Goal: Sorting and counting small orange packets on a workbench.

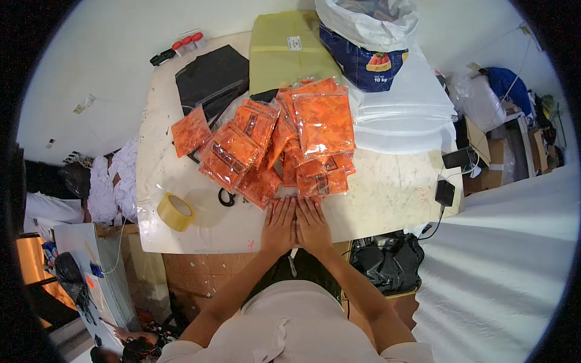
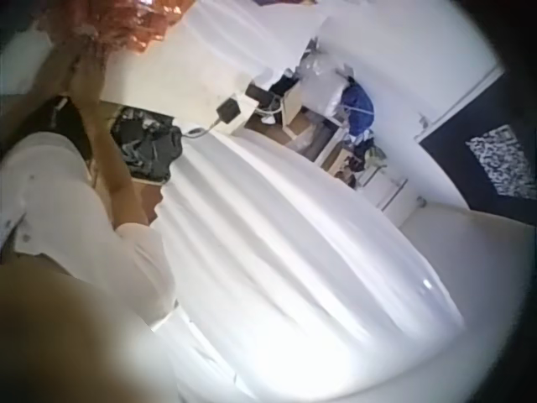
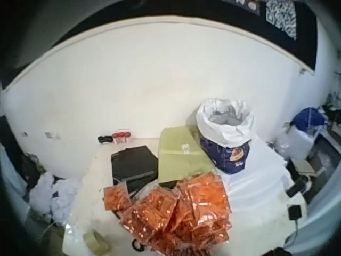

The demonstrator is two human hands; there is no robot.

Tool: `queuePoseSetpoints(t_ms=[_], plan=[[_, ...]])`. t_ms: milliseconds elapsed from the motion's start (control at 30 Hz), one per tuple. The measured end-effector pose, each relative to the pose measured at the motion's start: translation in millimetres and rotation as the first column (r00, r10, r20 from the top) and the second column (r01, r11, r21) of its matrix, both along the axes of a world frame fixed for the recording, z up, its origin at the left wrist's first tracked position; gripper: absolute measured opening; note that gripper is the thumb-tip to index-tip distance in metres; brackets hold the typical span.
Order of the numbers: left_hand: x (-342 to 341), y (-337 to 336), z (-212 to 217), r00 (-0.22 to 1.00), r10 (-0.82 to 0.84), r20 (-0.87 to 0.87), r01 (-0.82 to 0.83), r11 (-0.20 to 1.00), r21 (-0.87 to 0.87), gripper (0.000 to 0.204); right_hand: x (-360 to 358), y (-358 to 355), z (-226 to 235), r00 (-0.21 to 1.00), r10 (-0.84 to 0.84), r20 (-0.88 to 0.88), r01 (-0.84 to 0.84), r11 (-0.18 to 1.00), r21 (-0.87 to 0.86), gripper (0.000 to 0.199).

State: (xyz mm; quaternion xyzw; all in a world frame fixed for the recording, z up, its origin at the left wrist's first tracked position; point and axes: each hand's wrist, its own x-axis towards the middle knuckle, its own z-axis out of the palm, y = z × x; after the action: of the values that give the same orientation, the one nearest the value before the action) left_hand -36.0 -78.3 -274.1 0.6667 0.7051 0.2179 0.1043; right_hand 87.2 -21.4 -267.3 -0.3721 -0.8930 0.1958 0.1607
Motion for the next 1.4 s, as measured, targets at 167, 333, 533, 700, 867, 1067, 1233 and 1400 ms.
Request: queuePoseSetpoints(t_ms=[167,333,533,700,867,1067,1233,1400], plan=[[3.3,-0.3,1.5,0.996,0.041,-0.073,-0.047,0.996,-0.07,0.057,4.6,-1.0,1.1,0.996,0.043,0.084,-0.046,0.998,0.036,0.05],[-2.1,-1.8,-0.5,0.998,0.031,-0.055,-0.033,0.999,-0.032,0.056,3.2,-0.6,0.4,0.992,0.056,0.109,-0.057,0.998,0.005,0.054],[-41.8,-11.2,-4.7,0.973,-0.142,0.183,0.127,0.988,0.093,0.042,7.6,5.4,4.0,0.987,0.145,0.065,-0.144,0.989,-0.021,0.062],[-77.6,-20.9,25.1,0.836,0.087,0.541,0.032,0.978,-0.206,0.027,14.5,6.3,-0.7,0.99,0.139,0.03,-0.14,0.99,0.005,0.061],[-112.2,16.1,14.0,0.432,0.339,0.836,-0.739,0.664,0.112,0.018,17.3,1.9,0.4,0.951,0.092,-0.294,-0.102,0.995,-0.019,0.037],[-125.8,40.0,24.3,0.483,0.691,0.537,-0.771,0.627,-0.113,0.04,19.5,4.7,1.4,0.908,0.057,-0.414,-0.083,0.995,-0.046,0.024],[-121.6,34.8,69.0,0.089,0.152,0.984,-0.643,0.764,-0.06,0.049,41.9,-3.9,-5.4,0.882,-0.005,-0.471,-0.145,0.949,-0.281,0.024],[-114.1,-0.6,116.7,0.15,0.007,0.989,-0.119,0.993,0.011,0.052,27.8,-10.2,53.3,0.502,-0.595,-0.627,-0.546,0.344,-0.764,0.041]])
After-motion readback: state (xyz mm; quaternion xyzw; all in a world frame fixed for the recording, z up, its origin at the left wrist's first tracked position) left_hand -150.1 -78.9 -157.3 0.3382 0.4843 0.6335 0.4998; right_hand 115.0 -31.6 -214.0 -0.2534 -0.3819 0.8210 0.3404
